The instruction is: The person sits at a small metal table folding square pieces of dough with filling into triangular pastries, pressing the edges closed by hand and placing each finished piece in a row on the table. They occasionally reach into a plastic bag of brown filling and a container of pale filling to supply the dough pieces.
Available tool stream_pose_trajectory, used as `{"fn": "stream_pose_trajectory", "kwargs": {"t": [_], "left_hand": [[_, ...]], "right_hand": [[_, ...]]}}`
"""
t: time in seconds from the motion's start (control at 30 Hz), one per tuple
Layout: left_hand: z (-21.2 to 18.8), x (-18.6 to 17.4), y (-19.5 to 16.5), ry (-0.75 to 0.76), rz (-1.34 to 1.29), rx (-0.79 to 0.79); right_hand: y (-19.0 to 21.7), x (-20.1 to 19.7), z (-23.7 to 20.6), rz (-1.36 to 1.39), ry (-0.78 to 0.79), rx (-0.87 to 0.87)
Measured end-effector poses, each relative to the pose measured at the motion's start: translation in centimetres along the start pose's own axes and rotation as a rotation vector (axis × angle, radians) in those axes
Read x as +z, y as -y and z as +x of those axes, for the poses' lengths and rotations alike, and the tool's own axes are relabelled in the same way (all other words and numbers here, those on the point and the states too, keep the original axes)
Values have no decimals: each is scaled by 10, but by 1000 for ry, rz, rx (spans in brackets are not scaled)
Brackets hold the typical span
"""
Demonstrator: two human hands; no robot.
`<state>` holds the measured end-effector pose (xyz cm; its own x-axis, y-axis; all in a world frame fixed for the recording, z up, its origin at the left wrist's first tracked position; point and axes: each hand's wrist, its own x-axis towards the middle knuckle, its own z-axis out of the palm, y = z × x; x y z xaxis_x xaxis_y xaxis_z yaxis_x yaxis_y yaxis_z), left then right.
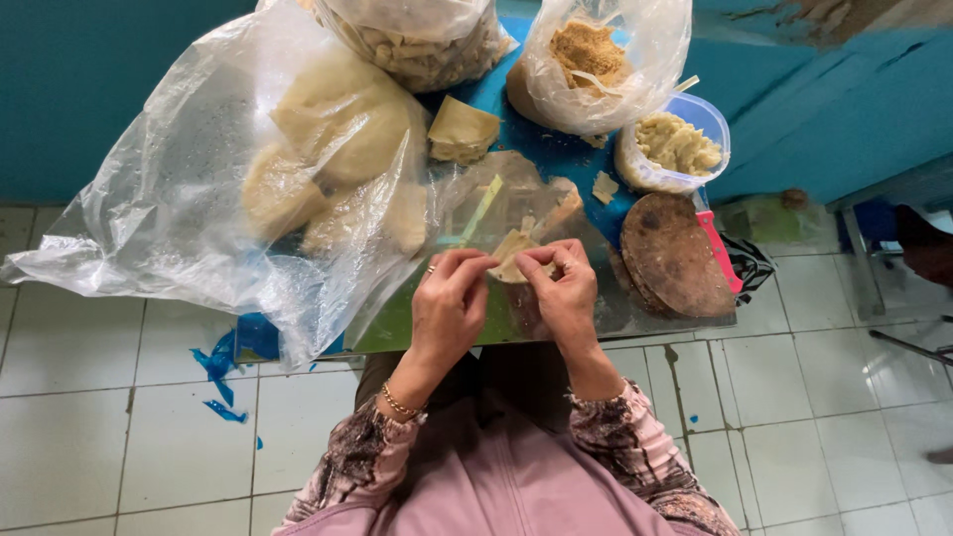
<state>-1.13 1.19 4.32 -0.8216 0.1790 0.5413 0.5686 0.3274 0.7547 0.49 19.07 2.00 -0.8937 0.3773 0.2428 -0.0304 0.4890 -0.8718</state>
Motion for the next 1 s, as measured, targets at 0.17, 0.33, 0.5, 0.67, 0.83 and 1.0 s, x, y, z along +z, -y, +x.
{"fn": "stream_pose_trajectory", "kwargs": {"t": [0.17,0.33,0.5,0.67,0.83,1.0], "left_hand": [[-4,8,5,140,242,189],[-5,12,6,240,445,288],[-7,8,5,224,510,341],[-6,7,8,255,366,241],[-6,8,10,246,316,210],[-7,8,9,232,345,227]], "right_hand": [[10,-4,-7,-448,-147,-214],[7,-16,-12,-614,-149,-292],[3,-104,55,-854,-147,-531],[-27,-157,154,-958,150,-305],[-49,-147,176,-817,84,-146],[-1,-134,132,-436,149,-404]]}}
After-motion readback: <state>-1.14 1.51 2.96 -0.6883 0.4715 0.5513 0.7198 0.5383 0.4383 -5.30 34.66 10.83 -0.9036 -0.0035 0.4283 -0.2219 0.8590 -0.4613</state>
